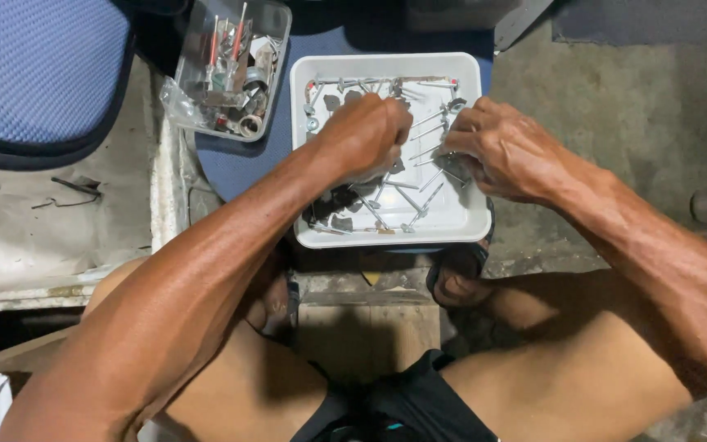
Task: Assembling small metal terminals with electrical wires in a workshop setting.
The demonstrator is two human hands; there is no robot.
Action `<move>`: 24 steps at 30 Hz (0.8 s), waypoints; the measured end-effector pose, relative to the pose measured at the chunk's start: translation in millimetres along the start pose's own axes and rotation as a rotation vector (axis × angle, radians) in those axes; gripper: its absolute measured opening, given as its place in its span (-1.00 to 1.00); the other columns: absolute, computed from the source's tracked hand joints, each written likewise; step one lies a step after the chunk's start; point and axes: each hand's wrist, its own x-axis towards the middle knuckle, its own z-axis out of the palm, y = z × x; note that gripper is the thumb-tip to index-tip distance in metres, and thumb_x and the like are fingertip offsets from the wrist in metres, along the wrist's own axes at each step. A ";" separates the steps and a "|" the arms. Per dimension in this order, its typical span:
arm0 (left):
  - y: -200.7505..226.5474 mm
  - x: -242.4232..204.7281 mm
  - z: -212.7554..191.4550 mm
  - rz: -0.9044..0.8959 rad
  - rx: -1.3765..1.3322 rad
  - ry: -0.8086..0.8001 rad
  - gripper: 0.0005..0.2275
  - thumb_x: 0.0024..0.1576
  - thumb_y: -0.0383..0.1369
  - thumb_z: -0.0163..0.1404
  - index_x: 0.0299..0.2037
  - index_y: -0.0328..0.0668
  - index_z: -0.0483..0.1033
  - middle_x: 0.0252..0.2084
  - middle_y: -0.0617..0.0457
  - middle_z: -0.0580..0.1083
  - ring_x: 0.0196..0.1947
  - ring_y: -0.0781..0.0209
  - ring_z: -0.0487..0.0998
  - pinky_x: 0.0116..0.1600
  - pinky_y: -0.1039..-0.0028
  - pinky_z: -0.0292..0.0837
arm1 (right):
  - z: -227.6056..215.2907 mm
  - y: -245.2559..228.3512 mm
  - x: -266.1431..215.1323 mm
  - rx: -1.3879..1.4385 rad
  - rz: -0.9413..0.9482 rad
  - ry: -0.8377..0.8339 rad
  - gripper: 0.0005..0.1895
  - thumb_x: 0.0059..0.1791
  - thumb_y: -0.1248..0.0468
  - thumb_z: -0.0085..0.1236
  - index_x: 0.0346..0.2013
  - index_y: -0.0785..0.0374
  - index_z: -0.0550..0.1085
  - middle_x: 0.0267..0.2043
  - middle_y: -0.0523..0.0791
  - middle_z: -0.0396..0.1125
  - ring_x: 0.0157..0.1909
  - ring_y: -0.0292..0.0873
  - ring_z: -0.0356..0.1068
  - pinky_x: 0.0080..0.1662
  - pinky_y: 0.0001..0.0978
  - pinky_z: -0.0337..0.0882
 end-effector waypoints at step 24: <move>28.8 -27.1 -39.2 -0.182 -0.697 0.124 -0.78 0.12 -0.59 0.21 -0.59 -0.30 0.57 -0.38 -0.15 0.67 -0.73 0.30 0.63 -0.73 0.66 0.50 | -48.4 -36.5 6.1 0.137 0.165 -0.154 -0.78 0.11 0.15 -0.01 -0.23 0.25 0.46 -0.32 -0.08 0.42 -0.35 -0.10 0.41 -0.26 -0.21 0.37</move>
